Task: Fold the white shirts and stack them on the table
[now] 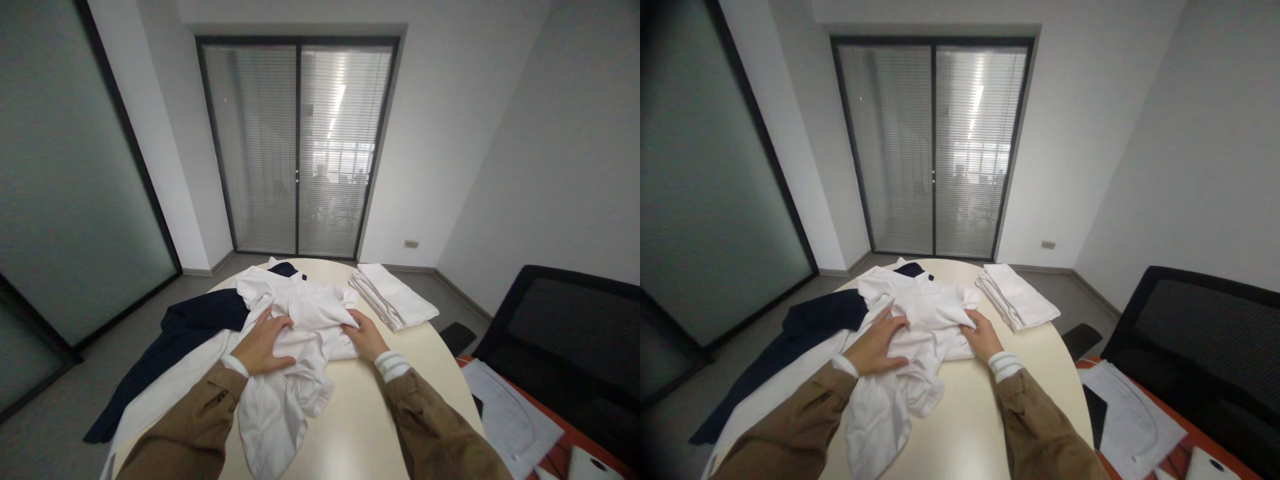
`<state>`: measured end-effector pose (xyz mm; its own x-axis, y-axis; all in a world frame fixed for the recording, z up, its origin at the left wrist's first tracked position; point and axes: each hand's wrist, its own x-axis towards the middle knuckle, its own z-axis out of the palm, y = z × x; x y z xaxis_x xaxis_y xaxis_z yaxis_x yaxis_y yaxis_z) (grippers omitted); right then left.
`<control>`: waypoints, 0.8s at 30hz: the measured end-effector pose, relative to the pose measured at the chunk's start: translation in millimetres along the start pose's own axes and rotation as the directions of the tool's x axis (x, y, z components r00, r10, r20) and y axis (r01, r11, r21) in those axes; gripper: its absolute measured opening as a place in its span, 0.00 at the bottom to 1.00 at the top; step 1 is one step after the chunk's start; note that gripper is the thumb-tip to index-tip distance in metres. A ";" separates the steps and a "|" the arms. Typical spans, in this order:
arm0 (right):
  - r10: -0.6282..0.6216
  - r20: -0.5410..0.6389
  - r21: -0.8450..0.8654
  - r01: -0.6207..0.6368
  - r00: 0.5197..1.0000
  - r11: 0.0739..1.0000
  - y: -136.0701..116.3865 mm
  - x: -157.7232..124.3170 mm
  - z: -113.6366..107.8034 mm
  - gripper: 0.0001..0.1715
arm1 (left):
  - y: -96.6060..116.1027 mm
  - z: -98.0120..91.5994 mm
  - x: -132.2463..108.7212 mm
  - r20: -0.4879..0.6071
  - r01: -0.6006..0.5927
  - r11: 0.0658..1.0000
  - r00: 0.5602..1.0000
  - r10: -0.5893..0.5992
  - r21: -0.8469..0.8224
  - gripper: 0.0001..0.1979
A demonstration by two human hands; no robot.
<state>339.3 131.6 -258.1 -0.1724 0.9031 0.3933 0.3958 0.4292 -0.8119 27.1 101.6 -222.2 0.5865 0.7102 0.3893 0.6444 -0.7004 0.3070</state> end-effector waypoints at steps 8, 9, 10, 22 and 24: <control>0.078 -0.212 0.339 -0.002 0.974 0.941 15.0 6.4 -3.2 0.47 | 7.5 18.5 0.4 0.130 -0.087 0.996 0.988 0.085 0.009 0.24; 0.079 -0.179 0.355 -0.010 0.981 0.935 17.5 5.5 -2.6 0.53 | 6.6 21.3 1.0 0.120 -0.093 0.996 0.989 0.090 0.018 0.19; 0.084 -0.150 0.356 -0.025 0.985 0.934 20.1 4.4 -1.7 0.58 | 5.3 23.4 1.5 0.098 -0.092 0.995 0.991 0.089 0.025 0.16; 0.108 -0.337 0.300 -0.002 0.935 0.954 23.8 7.9 -2.7 0.39 | -3.2 8.4 5.7 -0.415 0.197 0.947 0.862 -0.291 -0.253 0.20; 0.115 -0.421 0.313 0.025 0.900 0.949 18.0 9.8 -8.9 0.37 | -11.3 7.2 5.5 -0.477 0.262 0.912 0.787 -0.391 -0.316 0.20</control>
<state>352.7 148.0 -265.0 0.2696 0.8555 0.4421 0.0892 0.4349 -0.8960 26.6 114.0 -229.8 -0.0246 0.7993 0.6005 0.5857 -0.4753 0.6566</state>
